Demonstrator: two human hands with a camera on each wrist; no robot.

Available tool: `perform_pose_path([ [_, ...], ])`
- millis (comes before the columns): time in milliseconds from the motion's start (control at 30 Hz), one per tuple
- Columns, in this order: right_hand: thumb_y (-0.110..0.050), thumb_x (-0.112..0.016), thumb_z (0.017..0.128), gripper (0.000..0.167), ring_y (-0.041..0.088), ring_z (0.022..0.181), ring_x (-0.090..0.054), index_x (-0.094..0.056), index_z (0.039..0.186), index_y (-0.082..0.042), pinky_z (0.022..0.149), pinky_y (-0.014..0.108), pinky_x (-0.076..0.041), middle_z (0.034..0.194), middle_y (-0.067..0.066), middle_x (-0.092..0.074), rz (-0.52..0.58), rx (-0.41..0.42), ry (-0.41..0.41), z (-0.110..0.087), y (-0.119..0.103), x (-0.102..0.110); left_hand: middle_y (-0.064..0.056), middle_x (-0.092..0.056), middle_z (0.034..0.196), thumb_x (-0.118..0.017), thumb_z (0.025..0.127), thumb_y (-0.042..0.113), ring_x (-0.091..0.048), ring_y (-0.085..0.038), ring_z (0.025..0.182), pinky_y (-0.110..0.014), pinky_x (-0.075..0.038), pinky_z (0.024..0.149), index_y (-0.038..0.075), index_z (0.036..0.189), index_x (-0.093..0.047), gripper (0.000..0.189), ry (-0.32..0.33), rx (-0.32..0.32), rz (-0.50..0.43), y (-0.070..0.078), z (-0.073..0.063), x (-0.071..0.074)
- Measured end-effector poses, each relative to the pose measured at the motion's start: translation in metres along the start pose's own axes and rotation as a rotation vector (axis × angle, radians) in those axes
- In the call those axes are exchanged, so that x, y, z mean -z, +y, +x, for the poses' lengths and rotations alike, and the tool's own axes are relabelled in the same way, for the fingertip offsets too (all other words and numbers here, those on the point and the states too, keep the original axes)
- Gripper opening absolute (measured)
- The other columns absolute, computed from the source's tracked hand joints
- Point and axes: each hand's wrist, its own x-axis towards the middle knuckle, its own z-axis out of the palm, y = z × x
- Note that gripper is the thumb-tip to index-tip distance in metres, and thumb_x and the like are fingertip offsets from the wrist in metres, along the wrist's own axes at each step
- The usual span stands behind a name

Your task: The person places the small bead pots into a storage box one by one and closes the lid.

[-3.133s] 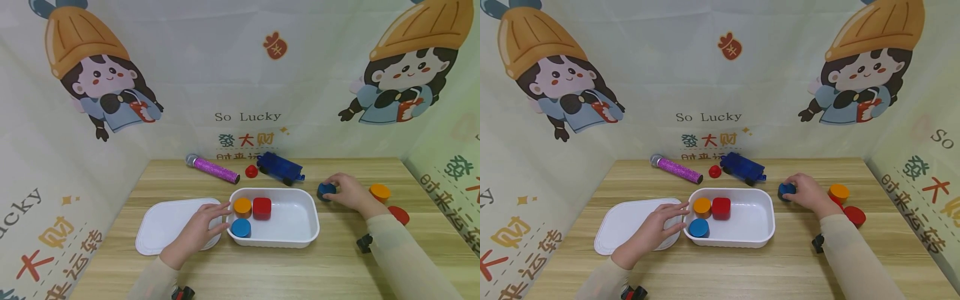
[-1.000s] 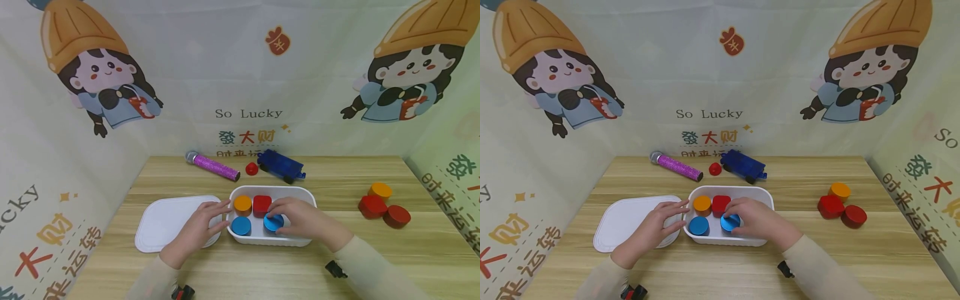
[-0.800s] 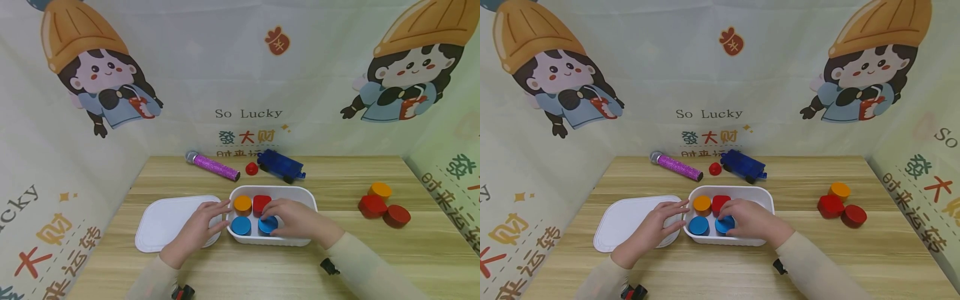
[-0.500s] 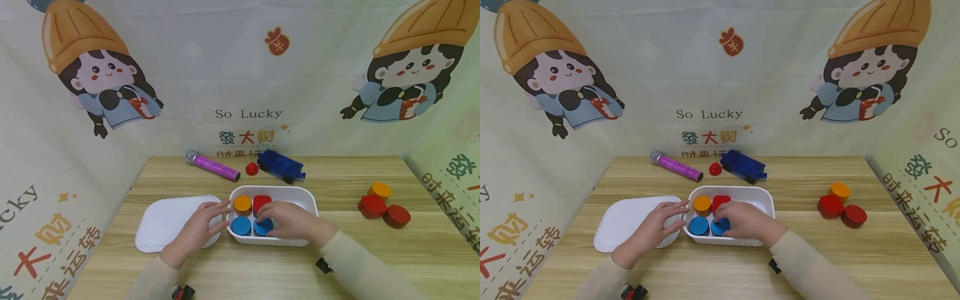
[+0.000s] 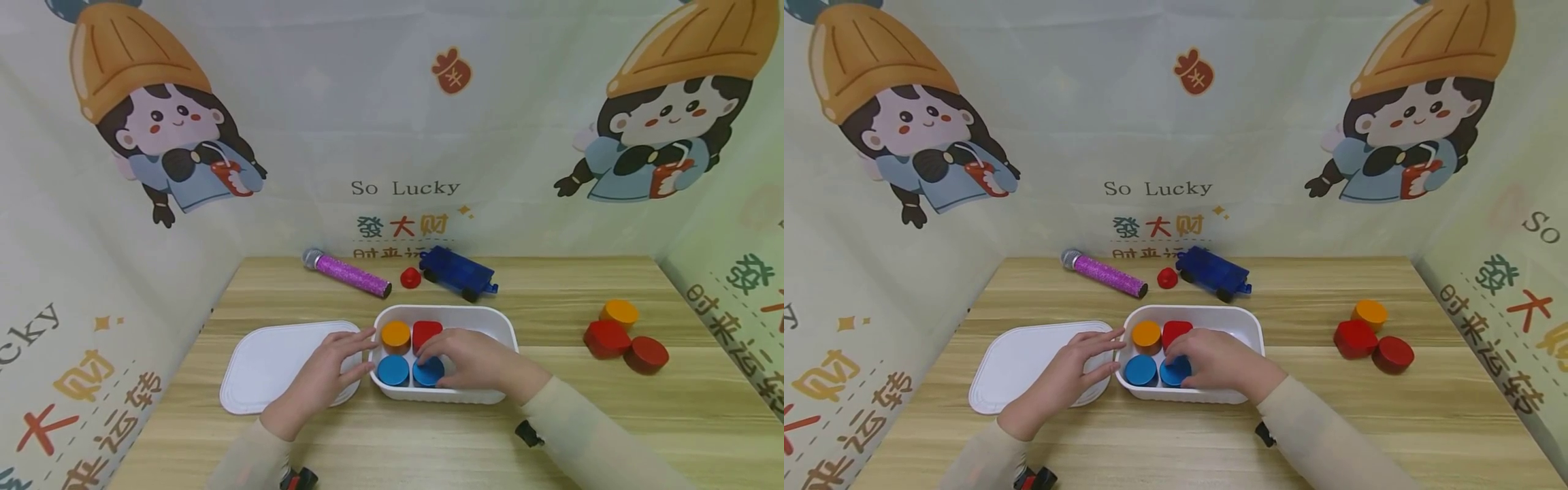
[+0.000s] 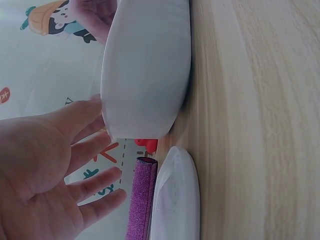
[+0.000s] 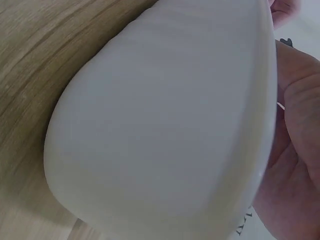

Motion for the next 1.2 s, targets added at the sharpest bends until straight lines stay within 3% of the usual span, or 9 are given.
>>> perform_pose_path([
  [133,-0.018,-0.086,0.085,0.035,0.021,0.120,-0.066,-0.076,0.119,-0.016,0.108,0.044,-0.054,0.124,0.000,-0.074,0.022,-0.022,0.026,-0.010,0.003,0.002,-0.002,-0.057,0.153,-0.074,0.097,0.025,-0.053,-0.031,0.135,-0.052,-0.045,0.116,0.014,0.135,-0.070,0.040,-0.004,0.007,-0.008,0.000,0.000,-0.001],
  [400,-0.016,-0.082,0.089,0.034,0.029,0.121,-0.065,-0.074,0.122,-0.012,0.104,0.050,-0.056,0.127,0.006,-0.072,0.048,-0.079,0.111,-0.047,0.019,0.007,-0.001,-0.057,0.153,-0.075,0.096,0.024,-0.053,-0.031,0.135,-0.052,-0.046,0.115,0.015,0.135,-0.070,0.040,-0.002,0.029,-0.013,0.001,-0.001,-0.002],
  [867,-0.017,-0.081,0.090,0.027,0.034,0.121,-0.066,-0.076,0.117,-0.014,0.100,0.054,-0.057,0.128,0.007,-0.072,-0.004,-0.208,0.236,-0.102,0.043,0.032,0.000,-0.056,0.155,-0.074,0.096,0.026,-0.052,-0.030,0.135,-0.052,-0.046,0.115,0.015,0.136,-0.070,0.041,-0.021,0.044,-0.020,0.000,-0.002,0.001],
  [1200,-0.013,-0.085,0.085,0.030,0.033,0.115,-0.070,-0.077,0.115,-0.013,0.093,0.051,-0.060,0.123,0.007,-0.075,-0.037,-0.237,0.402,-0.141,0.069,0.031,0.000,-0.056,0.154,-0.074,0.096,0.026,-0.051,-0.031,0.137,-0.052,-0.046,0.116,0.016,0.136,-0.069,0.042,-0.021,0.038,-0.014,0.002,0.000,0.003],
])
